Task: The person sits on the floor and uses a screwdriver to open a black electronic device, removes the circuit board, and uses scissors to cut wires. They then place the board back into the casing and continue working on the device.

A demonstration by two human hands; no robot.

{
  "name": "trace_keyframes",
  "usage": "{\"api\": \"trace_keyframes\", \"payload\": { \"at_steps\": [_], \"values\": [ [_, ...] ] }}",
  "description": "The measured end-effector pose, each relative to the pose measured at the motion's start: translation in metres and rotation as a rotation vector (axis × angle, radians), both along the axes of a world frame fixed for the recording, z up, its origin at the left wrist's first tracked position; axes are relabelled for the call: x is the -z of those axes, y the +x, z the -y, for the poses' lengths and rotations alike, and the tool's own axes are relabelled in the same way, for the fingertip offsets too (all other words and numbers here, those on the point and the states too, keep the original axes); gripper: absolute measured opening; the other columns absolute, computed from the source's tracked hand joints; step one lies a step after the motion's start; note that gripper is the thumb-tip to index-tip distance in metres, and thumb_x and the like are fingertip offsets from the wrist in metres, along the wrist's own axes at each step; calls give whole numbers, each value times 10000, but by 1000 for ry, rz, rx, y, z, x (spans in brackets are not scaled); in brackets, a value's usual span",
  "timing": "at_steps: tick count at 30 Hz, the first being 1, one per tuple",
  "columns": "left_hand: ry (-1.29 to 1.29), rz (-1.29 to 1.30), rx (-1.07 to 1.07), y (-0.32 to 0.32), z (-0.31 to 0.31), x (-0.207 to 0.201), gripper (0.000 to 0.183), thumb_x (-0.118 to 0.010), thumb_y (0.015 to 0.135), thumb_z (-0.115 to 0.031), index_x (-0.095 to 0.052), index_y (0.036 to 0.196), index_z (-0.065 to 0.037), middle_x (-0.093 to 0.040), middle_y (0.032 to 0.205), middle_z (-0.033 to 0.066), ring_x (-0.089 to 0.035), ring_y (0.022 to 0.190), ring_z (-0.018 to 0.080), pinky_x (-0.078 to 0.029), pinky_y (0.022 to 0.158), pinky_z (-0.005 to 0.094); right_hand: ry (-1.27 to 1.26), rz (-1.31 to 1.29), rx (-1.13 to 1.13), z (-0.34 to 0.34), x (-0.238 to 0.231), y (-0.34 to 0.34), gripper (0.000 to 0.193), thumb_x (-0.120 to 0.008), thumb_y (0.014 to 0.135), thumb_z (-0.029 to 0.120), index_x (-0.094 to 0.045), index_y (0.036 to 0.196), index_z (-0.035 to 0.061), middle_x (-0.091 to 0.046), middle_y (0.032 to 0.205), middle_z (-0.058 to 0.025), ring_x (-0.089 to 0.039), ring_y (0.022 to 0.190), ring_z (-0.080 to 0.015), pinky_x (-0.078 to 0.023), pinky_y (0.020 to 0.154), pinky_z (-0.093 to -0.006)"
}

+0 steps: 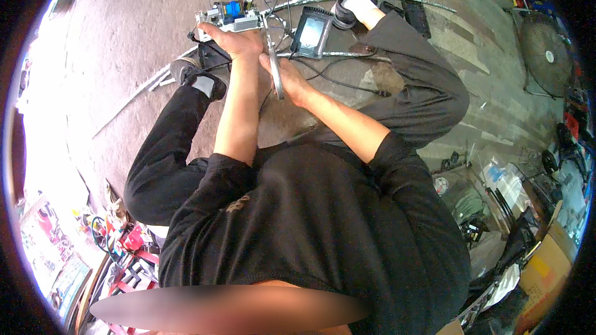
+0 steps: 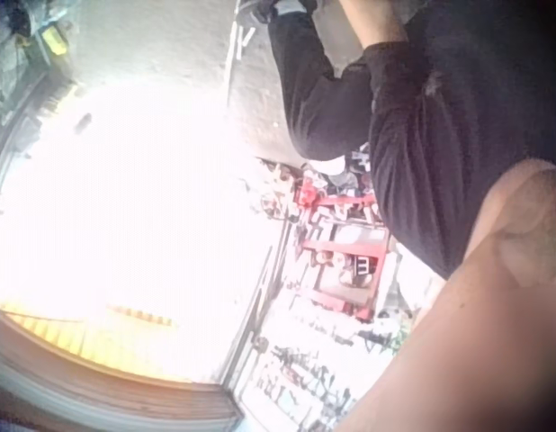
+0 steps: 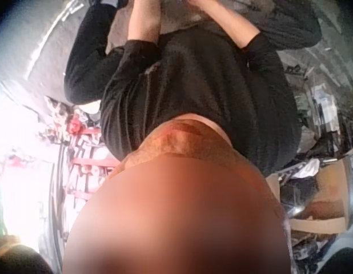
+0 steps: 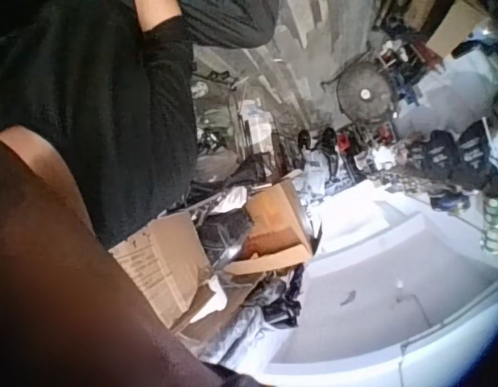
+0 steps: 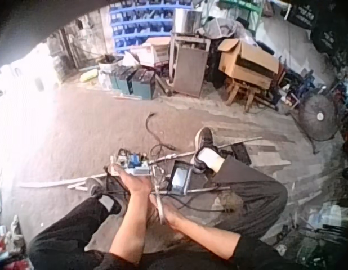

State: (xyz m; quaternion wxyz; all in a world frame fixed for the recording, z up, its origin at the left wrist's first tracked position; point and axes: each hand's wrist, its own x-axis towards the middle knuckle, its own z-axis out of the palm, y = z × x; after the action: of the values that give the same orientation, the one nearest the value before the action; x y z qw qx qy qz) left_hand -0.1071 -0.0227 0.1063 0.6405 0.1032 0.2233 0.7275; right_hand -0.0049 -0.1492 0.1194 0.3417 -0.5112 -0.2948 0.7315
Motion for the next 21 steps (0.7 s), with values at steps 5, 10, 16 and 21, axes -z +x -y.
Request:
{"api": "trace_keyframes", "payload": {
  "at_steps": [5, 10, 16, 21],
  "values": [
    [-63, -47, -63, 8, 3, -13, 957, -440, 805, -877, -452, 1401, -128, -558, 1299, 59, -511, 1199, 282, -343, 1098, 483, 305, 306, 23, -4, 11, -1, 627, -556, 933, 652, -629, 969, 30, -528, 730, 9, -465, 643, -94, -385, 579, -306],
    [-104, -49, -107, 9, 4, -14, 892, -379, 816, -891, -535, 1285, -148, -626, 1149, 54, -579, 1055, 268, -428, 996, 470, 274, 507, -81, -6, 3, 7, 659, -538, 928, 679, -633, 828, 34, -540, 643, -23, -523, 630, -113, -408, 565, -312],
    [-81, -64, -93, 11, 2, -9, 865, -373, 822, -887, -554, 1245, -155, -634, 1105, 41, -575, 1045, 260, -429, 986, 460, 304, 478, -41, -5, -1, 7, 681, -509, 953, 660, -540, 642, 55, -514, 510, -29, -508, 434, -161, -384, 421, -327],
    [-92, -10, -75, 9, 2, -8, 839, -376, 828, -881, -575, 1212, -161, -635, 1094, 27, -574, 1035, 254, -429, 987, 453, 137, 407, -72, -4, -14, 6, 673, -509, 977, 616, -537, 594, 64, -497, 469, -42, -494, 416, -151, -385, 413, -330]
  ]
}}
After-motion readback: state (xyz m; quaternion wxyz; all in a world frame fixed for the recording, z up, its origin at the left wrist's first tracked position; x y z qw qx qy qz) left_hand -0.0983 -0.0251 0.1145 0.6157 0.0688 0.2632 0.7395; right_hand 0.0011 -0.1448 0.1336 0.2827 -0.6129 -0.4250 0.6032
